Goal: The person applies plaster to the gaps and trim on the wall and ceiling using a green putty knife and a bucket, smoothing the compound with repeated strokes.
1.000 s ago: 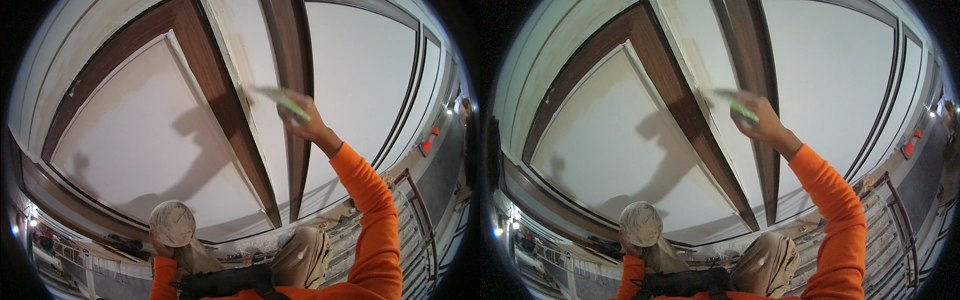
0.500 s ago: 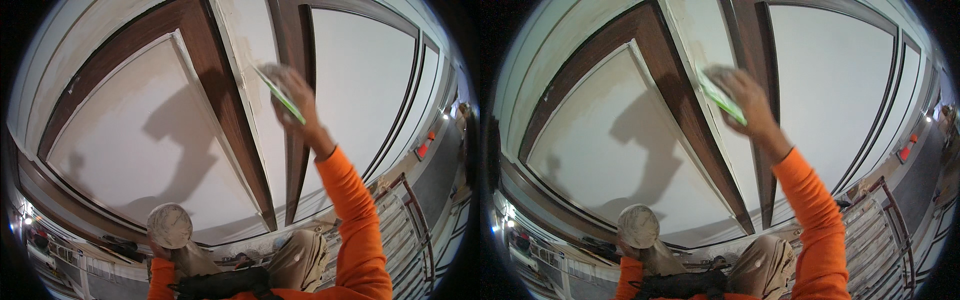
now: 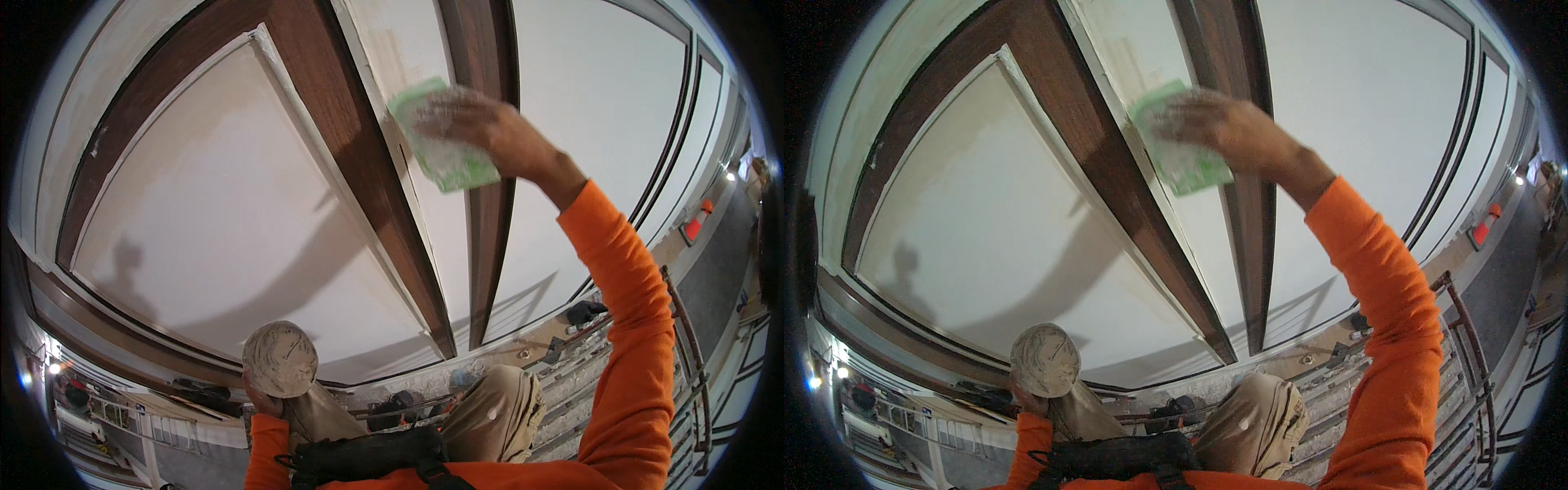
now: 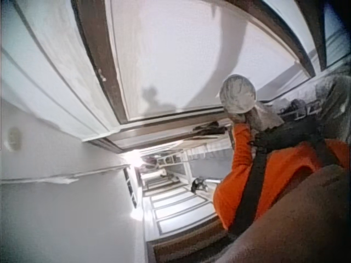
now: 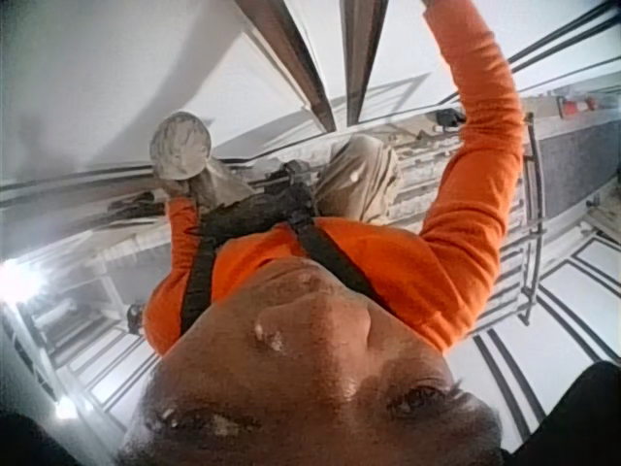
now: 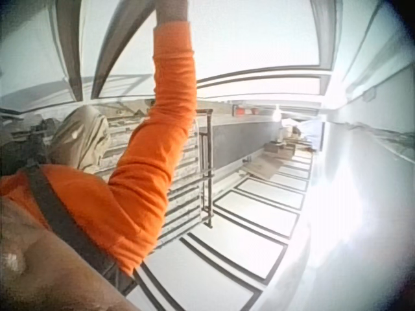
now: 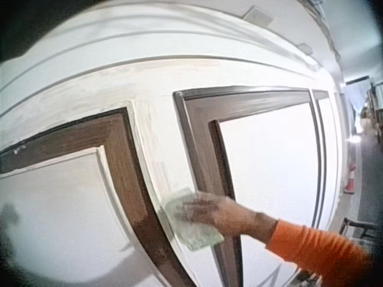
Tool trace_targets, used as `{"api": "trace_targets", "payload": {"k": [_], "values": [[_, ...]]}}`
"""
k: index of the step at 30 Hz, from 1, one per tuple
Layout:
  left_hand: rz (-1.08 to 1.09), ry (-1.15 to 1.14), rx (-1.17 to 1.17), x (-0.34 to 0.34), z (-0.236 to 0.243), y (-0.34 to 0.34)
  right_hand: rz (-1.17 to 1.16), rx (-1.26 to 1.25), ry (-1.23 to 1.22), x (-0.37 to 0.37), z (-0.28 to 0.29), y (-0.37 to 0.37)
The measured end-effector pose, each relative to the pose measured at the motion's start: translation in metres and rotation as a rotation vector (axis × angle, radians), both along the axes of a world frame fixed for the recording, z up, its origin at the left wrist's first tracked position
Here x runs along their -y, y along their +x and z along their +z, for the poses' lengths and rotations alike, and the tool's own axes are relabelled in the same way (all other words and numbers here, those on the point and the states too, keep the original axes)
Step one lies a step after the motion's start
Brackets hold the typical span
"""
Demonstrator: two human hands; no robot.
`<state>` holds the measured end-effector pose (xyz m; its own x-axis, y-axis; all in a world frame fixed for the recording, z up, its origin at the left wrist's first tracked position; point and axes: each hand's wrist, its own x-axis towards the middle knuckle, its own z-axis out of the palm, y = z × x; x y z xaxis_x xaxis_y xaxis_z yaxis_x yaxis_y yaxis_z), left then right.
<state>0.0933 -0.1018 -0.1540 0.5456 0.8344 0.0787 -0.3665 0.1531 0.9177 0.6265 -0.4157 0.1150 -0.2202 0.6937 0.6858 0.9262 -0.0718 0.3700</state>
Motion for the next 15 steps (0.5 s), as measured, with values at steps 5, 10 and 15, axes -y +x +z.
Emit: {"api": "trace_targets", "payload": {"k": [5, 10, 15], "values": [[-0.067, 0.567, -0.025, 0.0, -0.002, 0.006, -0.098, -0.016, -0.158, 0.007, -0.09, -0.01], [0.04, 0.012, -0.022, 0.001, 0.005, 0.006, -0.053, -0.173, -0.428, 0.016, -0.128, -0.019], [-0.01, 0.197, -0.044, -0.001, 0.001, 0.004, 0.174, -0.201, 0.148, 0.013, 0.003, -0.02]]}}
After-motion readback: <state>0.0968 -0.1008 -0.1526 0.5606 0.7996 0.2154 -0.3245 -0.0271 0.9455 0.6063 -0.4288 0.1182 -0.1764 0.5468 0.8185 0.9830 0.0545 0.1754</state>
